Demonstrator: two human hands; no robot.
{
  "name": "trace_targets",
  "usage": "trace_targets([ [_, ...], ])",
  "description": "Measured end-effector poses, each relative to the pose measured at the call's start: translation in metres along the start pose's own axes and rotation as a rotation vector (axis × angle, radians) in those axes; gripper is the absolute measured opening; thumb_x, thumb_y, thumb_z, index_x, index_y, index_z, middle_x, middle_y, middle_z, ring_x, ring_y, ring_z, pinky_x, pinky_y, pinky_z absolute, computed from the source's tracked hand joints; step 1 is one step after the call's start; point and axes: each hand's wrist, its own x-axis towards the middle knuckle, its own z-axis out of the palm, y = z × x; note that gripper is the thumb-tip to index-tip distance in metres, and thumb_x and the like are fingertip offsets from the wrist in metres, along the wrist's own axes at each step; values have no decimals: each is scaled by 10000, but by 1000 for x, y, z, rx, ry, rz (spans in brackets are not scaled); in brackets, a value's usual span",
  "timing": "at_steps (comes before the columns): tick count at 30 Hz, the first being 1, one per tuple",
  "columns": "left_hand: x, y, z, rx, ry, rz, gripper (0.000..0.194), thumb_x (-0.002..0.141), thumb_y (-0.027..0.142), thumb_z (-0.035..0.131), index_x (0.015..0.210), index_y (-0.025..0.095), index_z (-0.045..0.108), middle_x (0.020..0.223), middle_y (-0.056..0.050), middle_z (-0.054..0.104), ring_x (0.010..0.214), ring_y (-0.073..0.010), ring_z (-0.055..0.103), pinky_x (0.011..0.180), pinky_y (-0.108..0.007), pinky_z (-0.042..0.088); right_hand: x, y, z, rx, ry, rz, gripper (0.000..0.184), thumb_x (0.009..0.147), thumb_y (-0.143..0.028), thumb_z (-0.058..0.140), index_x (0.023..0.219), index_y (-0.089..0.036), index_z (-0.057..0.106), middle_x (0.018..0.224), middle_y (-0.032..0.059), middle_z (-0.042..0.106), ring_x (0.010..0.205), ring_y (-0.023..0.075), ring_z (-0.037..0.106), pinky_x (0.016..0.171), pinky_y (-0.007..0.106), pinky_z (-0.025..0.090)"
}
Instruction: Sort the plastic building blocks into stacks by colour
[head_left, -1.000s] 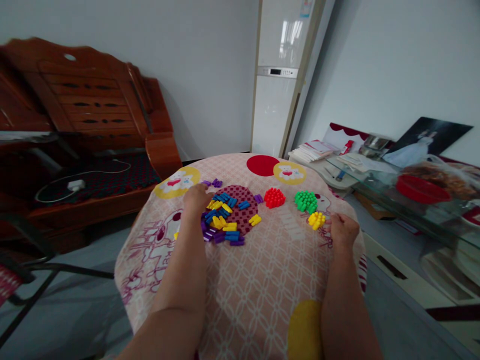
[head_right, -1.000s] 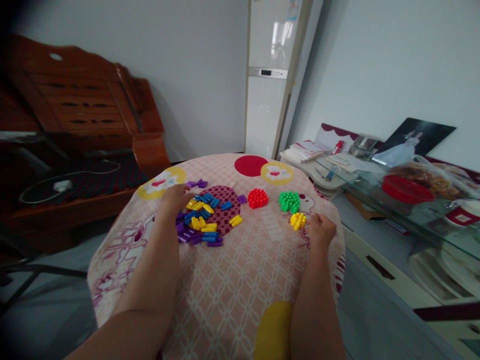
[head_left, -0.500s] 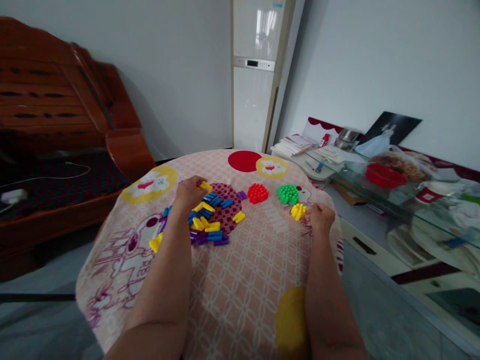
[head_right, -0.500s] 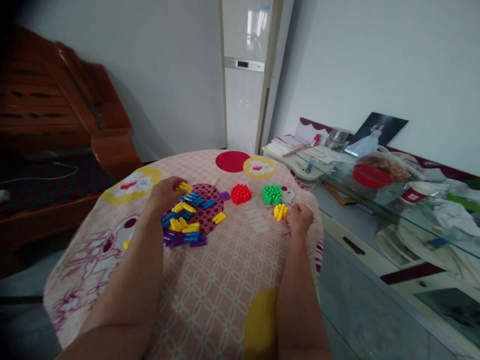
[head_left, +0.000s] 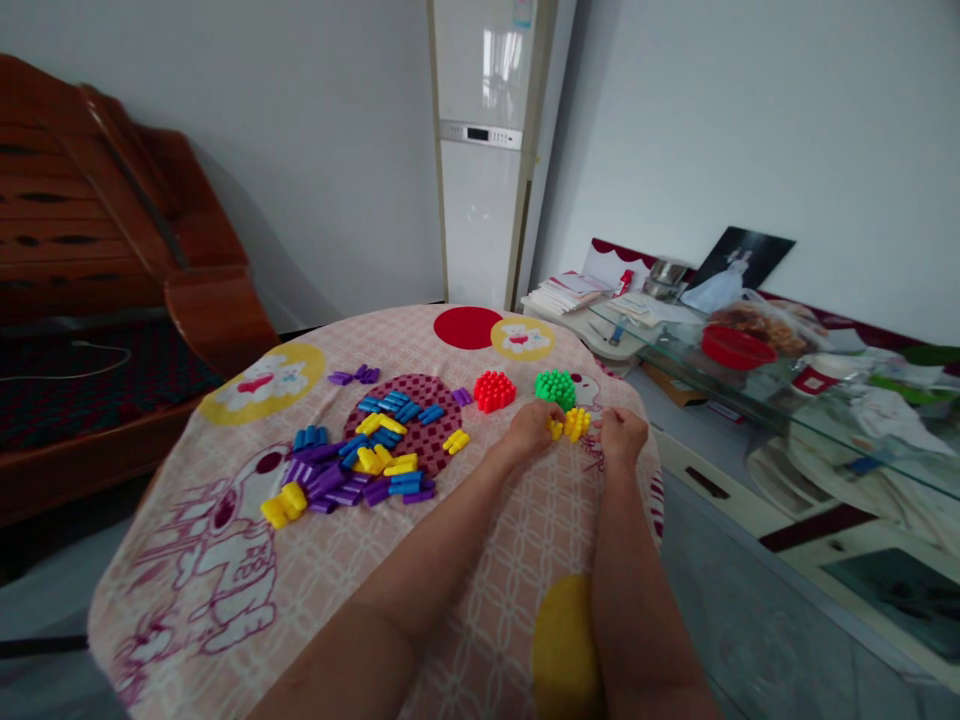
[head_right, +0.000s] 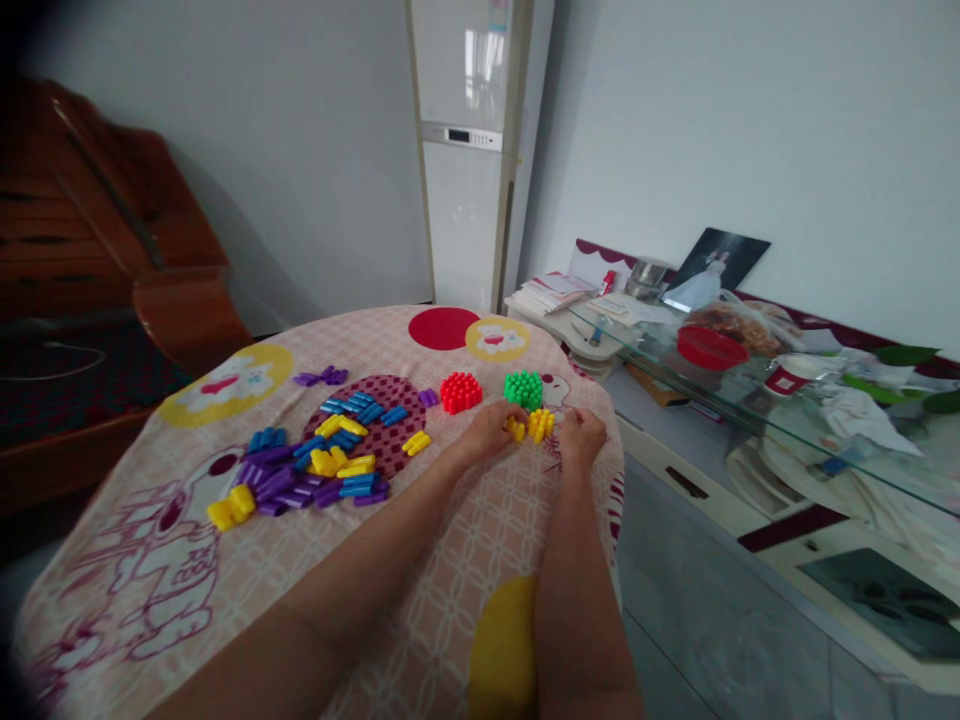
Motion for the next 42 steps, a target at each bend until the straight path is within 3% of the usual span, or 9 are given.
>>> trace_targets([
  [6,-8,-2,15,-43,140,-64,336,650,101,701,968,174,619,1045,-76,664,954,-205,617,874,-327,515,1,0,1,-4,-11,-1,386,811,-340,473,933,-122,768,748,116,744,702,229,678,629,283,494],
  [15,-4,2,29,-23,190,-67,390,707,95,643,1084,172,578,1055,-78,659,982,-209,609,893,-343,506,0,1,3,36,28,-49,350,795,-348,489,838,-125,756,656,79,714,588,196,638,570,264,467],
  [26,4,-3,33,-166,155,-59,498,688,47,645,1171,154,586,1102,-82,670,970,-189,629,868,-314,533,1,4,5,71,29,-66,388,788,-395,502,861,-118,764,642,76,705,608,194,641,590,262,466],
  [42,5,-11,39,-185,169,35,588,696,-34,545,1257,135,579,1206,-121,665,1060,-205,635,959,-352,526,-1,2,5,30,38,-72,408,770,-402,498,861,-119,779,637,85,708,653,220,654,606,278,472],
])
